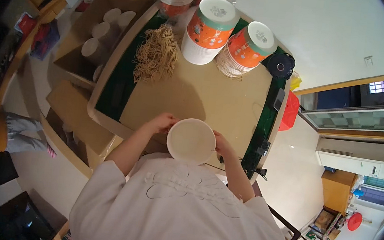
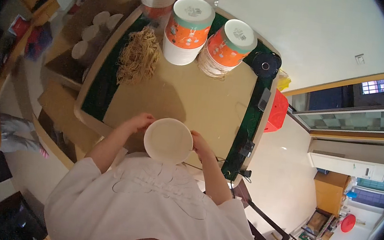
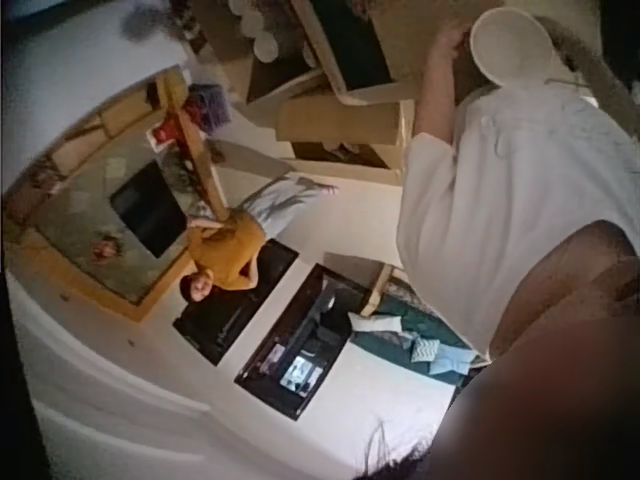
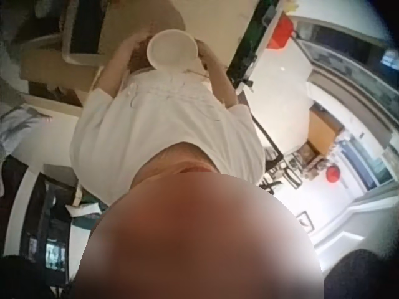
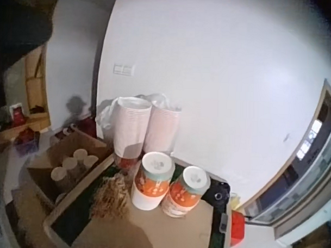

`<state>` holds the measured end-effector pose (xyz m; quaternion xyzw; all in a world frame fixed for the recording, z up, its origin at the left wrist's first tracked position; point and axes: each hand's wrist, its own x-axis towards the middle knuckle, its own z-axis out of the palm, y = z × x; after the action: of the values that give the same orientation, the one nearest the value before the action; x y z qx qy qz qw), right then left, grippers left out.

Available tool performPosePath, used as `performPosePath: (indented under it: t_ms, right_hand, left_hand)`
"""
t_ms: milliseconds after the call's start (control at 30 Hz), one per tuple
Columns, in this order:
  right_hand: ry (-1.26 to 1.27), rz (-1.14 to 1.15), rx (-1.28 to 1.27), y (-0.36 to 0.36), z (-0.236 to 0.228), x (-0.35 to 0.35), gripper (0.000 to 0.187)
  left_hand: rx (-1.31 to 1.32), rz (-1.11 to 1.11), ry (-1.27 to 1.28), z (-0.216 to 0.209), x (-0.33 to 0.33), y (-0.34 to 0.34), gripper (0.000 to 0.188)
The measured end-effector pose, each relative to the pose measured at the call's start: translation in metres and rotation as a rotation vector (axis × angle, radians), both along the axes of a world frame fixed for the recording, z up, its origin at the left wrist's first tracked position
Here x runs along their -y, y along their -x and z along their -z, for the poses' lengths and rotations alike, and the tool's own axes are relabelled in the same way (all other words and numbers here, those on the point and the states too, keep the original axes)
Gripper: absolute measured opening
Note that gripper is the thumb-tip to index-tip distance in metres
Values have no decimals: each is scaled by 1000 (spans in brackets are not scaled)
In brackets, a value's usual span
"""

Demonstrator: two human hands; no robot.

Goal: Filling paper cups with decorative shredded paper filler.

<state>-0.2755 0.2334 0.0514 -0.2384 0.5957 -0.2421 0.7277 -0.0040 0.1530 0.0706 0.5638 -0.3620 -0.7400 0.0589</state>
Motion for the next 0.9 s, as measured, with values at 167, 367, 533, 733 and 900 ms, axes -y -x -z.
performPosePath:
  t_ms: [167,367,533,733,900]
  right_hand:
    - [-65,-187,-179,-4,-53,7,30]
    - [558,-203,-534,57,-92,38,39]
    - [951,20,-798,121,-201,100,50]
    - [1095,341,-723,126,-280,206,43]
    - [1195,626,50,141,-187,286,40]
  left_hand:
    - [-354,-196,-319,-23,-20,12,44]
    - [-42,111,703,-62,27,45,42]
    - [-145,31,997,-193,76,109,42]
    - [-377,-233,1802,-219,168,179,49]
    - [-303,-111,1891,-172,217,198,82]
